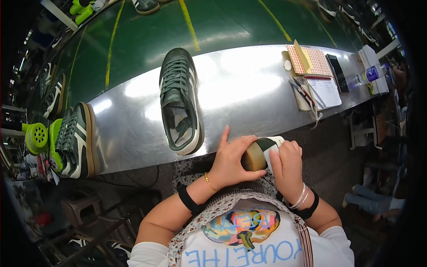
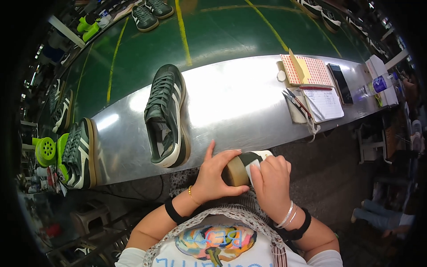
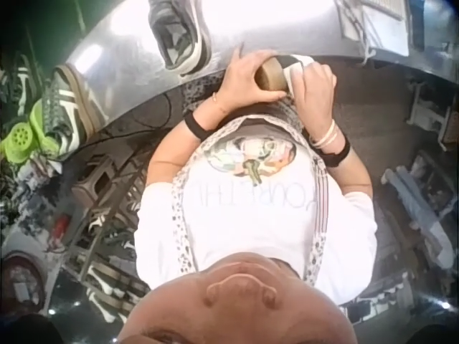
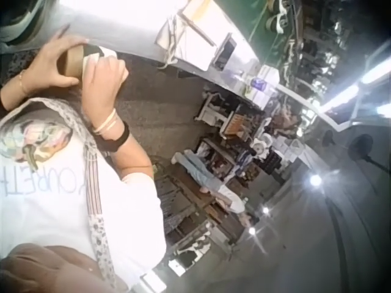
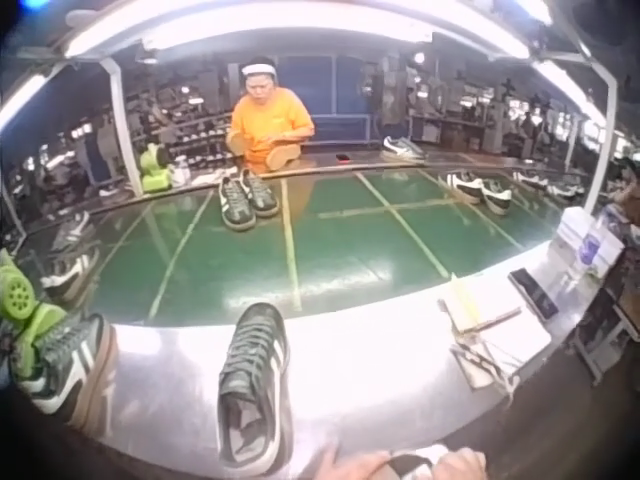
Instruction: Inspecting pairs of green shoes for quality control, checking soles, heels, and cleaning marks.
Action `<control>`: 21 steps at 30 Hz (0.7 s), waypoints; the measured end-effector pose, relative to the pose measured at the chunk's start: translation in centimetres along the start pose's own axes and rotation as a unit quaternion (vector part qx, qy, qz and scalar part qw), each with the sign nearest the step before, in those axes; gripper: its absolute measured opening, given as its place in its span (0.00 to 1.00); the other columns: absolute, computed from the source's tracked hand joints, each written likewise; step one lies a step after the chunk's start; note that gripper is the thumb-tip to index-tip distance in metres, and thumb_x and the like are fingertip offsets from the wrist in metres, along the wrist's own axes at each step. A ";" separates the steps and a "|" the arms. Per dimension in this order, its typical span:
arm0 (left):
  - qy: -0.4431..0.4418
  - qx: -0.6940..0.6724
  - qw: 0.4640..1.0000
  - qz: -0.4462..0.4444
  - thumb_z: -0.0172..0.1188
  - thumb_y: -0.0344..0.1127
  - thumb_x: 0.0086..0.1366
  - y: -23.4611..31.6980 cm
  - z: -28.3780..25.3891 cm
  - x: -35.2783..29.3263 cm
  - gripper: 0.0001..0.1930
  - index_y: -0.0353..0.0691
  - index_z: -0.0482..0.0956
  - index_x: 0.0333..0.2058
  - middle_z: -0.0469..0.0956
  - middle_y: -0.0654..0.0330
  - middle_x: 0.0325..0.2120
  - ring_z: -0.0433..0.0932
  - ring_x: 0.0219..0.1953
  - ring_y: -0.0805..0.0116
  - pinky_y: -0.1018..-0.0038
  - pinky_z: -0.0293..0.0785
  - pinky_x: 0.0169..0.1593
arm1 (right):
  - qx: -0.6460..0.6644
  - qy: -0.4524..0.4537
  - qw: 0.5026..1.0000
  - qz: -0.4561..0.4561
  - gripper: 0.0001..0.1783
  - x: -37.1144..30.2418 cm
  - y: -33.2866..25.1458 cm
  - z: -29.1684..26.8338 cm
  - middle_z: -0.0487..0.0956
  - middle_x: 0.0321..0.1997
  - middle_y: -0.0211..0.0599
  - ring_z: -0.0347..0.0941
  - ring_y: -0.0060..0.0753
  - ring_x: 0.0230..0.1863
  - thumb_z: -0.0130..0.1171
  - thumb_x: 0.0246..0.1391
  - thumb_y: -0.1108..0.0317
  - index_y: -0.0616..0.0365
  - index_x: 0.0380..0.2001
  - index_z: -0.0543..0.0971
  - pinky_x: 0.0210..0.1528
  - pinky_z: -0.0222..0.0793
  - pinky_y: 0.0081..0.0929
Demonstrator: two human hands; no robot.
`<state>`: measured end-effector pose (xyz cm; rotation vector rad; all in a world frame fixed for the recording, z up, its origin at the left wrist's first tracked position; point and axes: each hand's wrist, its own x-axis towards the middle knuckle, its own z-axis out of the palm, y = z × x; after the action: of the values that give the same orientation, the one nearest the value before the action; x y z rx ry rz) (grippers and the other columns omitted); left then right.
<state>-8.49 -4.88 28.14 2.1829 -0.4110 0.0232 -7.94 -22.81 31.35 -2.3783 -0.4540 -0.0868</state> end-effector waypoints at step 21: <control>-0.016 0.004 1.000 -0.020 0.72 0.54 0.37 0.1 0.0 -0.2 0.41 0.38 0.71 0.48 0.76 0.56 0.44 0.75 0.48 0.61 0.47 0.41 0.65 | 0.009 -0.001 1.000 0.025 0.12 0.2 0.2 0.3 0.68 0.23 0.34 0.63 0.40 0.30 0.55 0.52 0.66 0.56 0.18 0.71 0.38 0.54 0.37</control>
<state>-8.70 -4.89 28.15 2.2017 -0.3865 -0.0327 -7.76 -22.68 31.05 -2.3699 -0.3949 -0.0563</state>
